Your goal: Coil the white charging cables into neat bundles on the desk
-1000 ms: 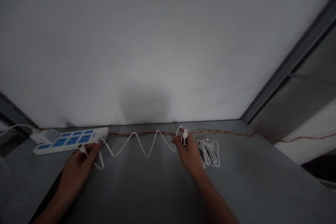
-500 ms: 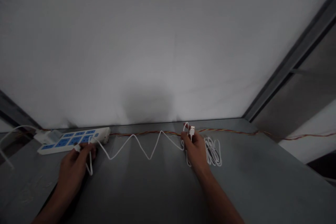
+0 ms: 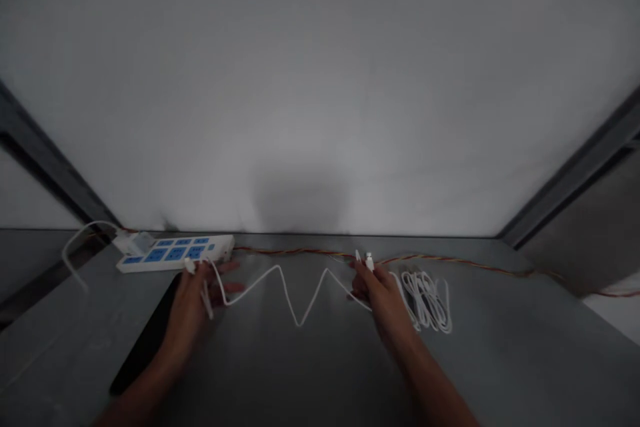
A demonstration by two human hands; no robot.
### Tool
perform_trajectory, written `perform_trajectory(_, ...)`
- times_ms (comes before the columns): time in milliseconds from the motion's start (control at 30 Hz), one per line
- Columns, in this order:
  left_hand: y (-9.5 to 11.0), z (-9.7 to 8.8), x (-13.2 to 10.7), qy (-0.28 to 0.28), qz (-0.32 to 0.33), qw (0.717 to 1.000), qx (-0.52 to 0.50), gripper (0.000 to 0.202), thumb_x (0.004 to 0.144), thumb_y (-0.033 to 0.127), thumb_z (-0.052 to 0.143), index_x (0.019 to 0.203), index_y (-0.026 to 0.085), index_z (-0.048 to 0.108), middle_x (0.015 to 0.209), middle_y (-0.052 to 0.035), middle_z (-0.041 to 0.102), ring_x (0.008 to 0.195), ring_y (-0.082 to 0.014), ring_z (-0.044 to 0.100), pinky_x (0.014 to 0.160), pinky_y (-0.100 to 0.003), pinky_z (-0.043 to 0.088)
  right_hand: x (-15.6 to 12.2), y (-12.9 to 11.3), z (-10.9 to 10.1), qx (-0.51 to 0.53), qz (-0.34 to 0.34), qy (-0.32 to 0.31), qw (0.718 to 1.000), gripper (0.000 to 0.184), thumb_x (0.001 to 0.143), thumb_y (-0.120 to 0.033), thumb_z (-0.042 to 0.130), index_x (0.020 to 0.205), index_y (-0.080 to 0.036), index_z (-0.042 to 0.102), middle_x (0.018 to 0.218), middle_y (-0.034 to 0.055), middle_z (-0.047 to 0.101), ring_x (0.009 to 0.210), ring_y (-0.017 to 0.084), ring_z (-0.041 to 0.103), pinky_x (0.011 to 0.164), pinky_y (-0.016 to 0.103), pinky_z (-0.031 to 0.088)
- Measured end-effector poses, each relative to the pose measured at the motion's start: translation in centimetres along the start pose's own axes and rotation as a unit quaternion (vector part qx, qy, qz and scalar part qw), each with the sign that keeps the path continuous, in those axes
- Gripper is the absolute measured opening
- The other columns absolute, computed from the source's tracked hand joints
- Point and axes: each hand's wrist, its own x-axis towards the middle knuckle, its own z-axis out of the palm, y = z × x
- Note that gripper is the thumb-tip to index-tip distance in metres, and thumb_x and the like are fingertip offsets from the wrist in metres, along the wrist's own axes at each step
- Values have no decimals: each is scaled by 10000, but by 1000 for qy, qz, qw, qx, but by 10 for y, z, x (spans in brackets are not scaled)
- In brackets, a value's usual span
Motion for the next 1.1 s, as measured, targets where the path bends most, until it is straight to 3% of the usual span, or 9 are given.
perform_trajectory(100, -7, 13, -17, -51, -16, 998, 13, 488, 869, 622, 490, 1161, 235, 437, 921, -62, 735, 548, -174, 689, 370, -208, 426, -8, 12, 15, 8, 62, -29, 998, 308, 711, -508, 696, 727, -203, 652, 562, -32, 525, 536, 157, 535, 524, 301, 523)
perform_trajectory(200, -16, 18, -27, -92, 7, 994, 57, 428, 891, 613, 458, 1099, 242, 414, 976, -61, 723, 520, -141, 658, 377, -205, 408, -14, 26, 27, -8, 89, -46, 995, 302, 711, -500, 687, 792, -210, 685, 852, 63, 707, 825, 254, 679, 615, 332, 563)
perform_trajectory(300, -23, 17, -28, -119, 25, 988, 98, 377, 918, 558, 448, 1109, 241, 381, 1011, -77, 721, 473, -115, 609, 392, -215, 393, -17, 32, 32, 3, 107, -83, 991, 330, 768, -518, 632, 902, -224, 695, 1068, 91, 724, 870, 284, 716, 679, 383, 576)
perform_trajectory(500, -27, 12, -23, -151, 2, 982, 109, 547, 877, 547, 523, 1276, 228, 328, 996, -85, 743, 441, -133, 592, 388, -235, 384, -24, 30, 39, 103, 142, -135, 975, 251, 821, -473, 623, 846, -223, 643, 881, 93, 770, 627, 252, 714, 506, 328, 518)
perform_trajectory(633, -22, 18, -30, -210, -16, 970, 119, 586, 840, 586, 557, 1261, 180, 520, 1072, -137, 739, 846, -257, 721, 658, -324, 540, -33, 34, 50, 139, 141, -119, 973, 342, 759, -538, 680, 820, -207, 618, 814, 82, 757, 646, 250, 708, 527, 317, 511)
perform_trajectory(700, -19, 23, -37, -228, -41, 966, 112, 592, 835, 611, 550, 1245, 184, 582, 1189, -144, 701, 1087, -292, 661, 868, -375, 525, -40, 37, 57, 117, 112, -105, 981, 421, 728, -599, 688, 840, -198, 631, 809, 71, 742, 678, 245, 702, 570, 317, 518)
perform_trajectory(833, -23, 30, -52, -261, -63, 959, 94, 650, 874, 601, 512, 1397, 216, 487, 1438, -88, 531, 1352, -275, 449, 1128, -411, 334, -57, 39, 66, 7, -1, -74, 997, 493, 788, -660, 602, 985, -212, 661, 843, 51, 703, 795, 236, 677, 695, 330, 541)
perform_trajectory(967, -37, 28, -58, -268, -69, 955, 110, 606, 879, 593, 507, 1336, 200, 568, 1490, -74, 466, 1425, -291, 322, 1184, -433, 218, -64, 46, 70, -128, -137, -88, 978, 478, 896, -624, 477, 1038, -220, 689, 1229, 114, 597, 1109, 272, 597, 901, 381, 521)
perform_trajectory(1100, -41, 27, -59, -257, -77, 955, 128, 597, 833, 624, 538, 1191, 165, 675, 1332, -133, 617, 1306, -335, 482, 1157, -453, 271, -66, 56, 71, -233, -169, -121, 950, 522, 957, -565, 398, 1316, -230, 575, 1443, 119, 456, 1333, 285, 431, 1122, 471, 351)
